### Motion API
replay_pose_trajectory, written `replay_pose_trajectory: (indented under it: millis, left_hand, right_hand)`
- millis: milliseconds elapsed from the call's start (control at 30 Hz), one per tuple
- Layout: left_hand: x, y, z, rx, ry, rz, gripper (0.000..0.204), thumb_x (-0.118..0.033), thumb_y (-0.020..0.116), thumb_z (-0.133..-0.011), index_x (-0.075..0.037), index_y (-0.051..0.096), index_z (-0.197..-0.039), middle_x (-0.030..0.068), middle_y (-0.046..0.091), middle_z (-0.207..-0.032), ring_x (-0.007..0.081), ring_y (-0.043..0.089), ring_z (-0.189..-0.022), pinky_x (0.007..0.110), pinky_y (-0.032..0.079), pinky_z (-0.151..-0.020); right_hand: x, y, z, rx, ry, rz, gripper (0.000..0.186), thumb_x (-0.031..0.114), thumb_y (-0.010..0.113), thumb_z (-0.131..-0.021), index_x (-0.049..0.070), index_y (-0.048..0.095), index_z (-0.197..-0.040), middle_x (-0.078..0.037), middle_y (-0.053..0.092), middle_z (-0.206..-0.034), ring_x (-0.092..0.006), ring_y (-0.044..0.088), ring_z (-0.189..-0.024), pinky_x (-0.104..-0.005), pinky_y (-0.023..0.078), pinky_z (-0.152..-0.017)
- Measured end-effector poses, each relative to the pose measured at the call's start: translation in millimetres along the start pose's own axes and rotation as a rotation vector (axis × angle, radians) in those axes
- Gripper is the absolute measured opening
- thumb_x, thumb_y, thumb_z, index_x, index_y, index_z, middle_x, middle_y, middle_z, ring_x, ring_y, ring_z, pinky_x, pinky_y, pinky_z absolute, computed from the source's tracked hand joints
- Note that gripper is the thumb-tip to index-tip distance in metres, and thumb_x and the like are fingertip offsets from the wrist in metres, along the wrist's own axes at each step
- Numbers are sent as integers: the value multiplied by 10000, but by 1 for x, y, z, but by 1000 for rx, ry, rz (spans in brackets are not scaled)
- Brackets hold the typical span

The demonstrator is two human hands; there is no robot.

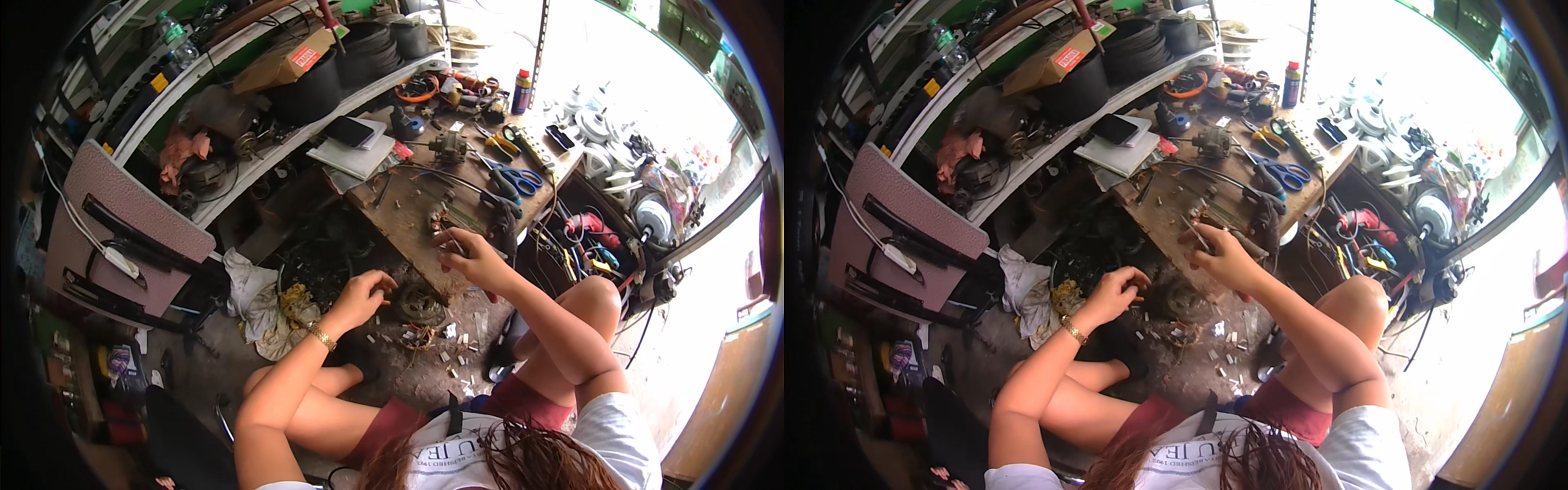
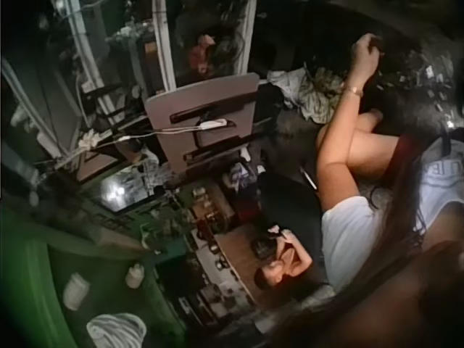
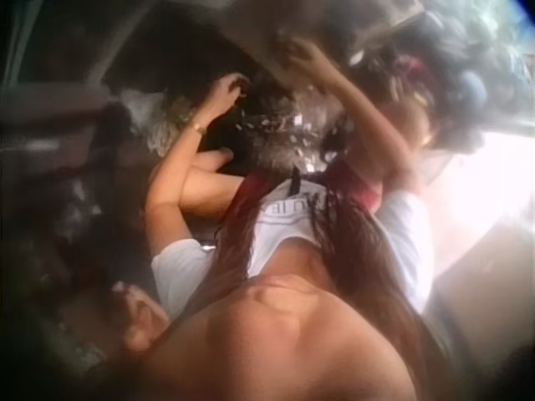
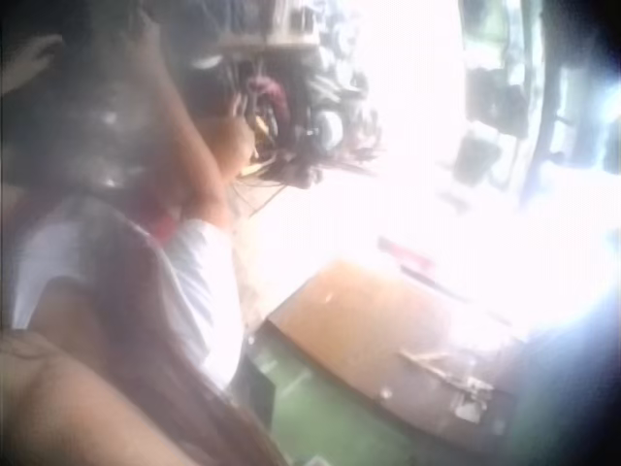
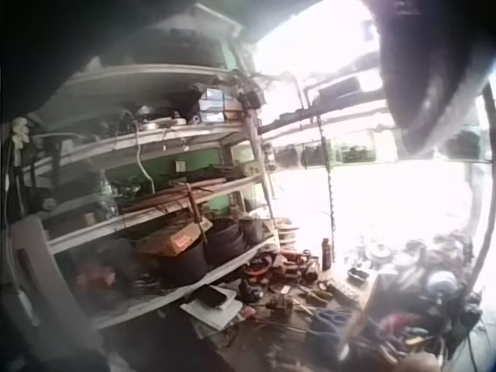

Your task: The person works on a motor coil with their hands, peeling back tape and separating copper wires from the core.

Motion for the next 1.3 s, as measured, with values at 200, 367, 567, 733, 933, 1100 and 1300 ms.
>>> replay_pose_trajectory:
  millis: [200,367,567,733,933,1100,1300]
  left_hand:
    - [127,47,19,46,-695,852,236,-44,516,-915,-27,554,-1148,89,653,-944,159,656,-802,315,574,-657]
    - [257,-55,30,-430,-716,897,178,-17,561,-833,11,581,-1008,155,631,-802,235,598,-616,362,500,-539]
    - [260,-286,70,-1254,-365,1289,863,-474,516,-910,59,118,-1460,225,281,-1476,365,470,-1252,433,445,-998]
    - [286,-229,58,-912,-506,973,663,-490,539,-884,-120,377,-1409,114,440,-1408,293,555,-1112,453,455,-893]
    - [208,-136,-24,-609,-519,291,395,-383,491,-954,-84,596,-719,45,611,-679,158,607,-589,304,453,-505]
    - [123,-123,-88,-567,-188,-273,189,-224,535,-875,-42,577,-848,174,618,-854,369,592,-868,448,460,-773]
    - [59,-204,-181,-1006,-227,-481,567,-328,684,-752,-24,458,-1173,227,510,-1149,420,506,-1067,494,449,-885]
  right_hand:
    - [4,-12,6,-28,226,-33,253,100,559,-873,1,596,-1103,-30,606,-775,-96,550,-726,-261,448,-676]
    - [-4,-23,5,-51,97,-10,219,113,585,-887,7,609,-1077,-11,598,-756,-79,538,-717,-235,435,-667]
    - [-28,-29,10,-53,124,-42,267,96,568,-898,25,566,-1155,-2,566,-745,-68,513,-713,-226,431,-660]
    - [-24,-23,1,-34,161,-32,336,93,568,-899,46,514,-1228,15,519,-701,-60,483,-671,-222,410,-599]
    - [-20,-31,4,-68,165,-82,267,116,581,-886,35,573,-1140,16,516,-685,-56,469,-635,-228,388,-570]
    - [1,-58,9,-171,137,-97,228,107,562,-885,20,586,-1095,-3,546,-755,-59,469,-669,-244,410,-580]
    - [11,-99,29,-323,136,-219,226,63,542,-892,18,568,-1111,35,450,-643,-36,413,-534,-193,332,-463]
Point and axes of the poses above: each hand's wrist, its own z-axis away from the middle knuckle, its own y-axis out of the palm, x = y × z, the point moved 8 cm from there along -z, towards the middle knuckle
